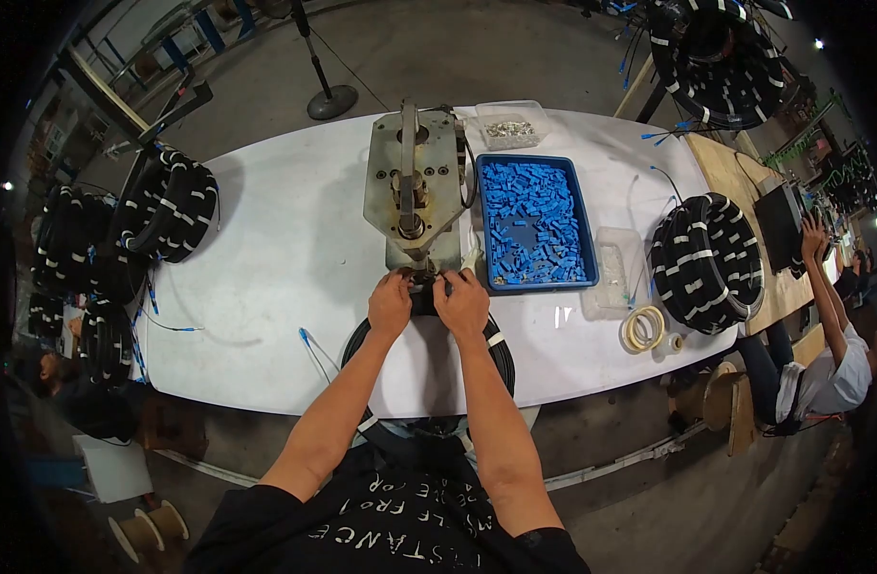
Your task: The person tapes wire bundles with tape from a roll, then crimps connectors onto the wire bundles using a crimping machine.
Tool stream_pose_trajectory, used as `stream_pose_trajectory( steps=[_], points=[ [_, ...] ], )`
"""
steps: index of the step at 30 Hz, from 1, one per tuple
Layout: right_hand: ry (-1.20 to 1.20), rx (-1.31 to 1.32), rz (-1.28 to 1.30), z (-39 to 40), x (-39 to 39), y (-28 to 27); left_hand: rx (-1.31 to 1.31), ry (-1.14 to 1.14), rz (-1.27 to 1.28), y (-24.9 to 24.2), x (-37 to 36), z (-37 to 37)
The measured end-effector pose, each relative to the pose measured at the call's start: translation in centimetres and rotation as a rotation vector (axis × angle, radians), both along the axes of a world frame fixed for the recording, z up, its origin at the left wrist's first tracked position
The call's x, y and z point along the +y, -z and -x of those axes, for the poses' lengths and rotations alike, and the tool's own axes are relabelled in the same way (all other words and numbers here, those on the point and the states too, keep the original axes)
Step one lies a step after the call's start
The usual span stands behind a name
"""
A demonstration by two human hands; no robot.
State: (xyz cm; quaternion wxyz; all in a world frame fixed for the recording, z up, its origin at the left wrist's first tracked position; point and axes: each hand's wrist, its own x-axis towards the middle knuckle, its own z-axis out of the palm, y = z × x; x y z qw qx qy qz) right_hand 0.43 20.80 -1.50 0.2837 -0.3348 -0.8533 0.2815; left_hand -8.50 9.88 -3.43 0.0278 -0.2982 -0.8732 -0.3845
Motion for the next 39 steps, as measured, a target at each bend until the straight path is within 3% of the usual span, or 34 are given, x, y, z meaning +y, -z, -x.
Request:
stream_pose_trajectory(
  steps=[39],
  points=[
    [-0.044, -0.022, -0.046, 0.01, 0.32, 0.18, 0.085, 0.038, 0.015, 0.12, -0.01, 0.27]
  ],
)
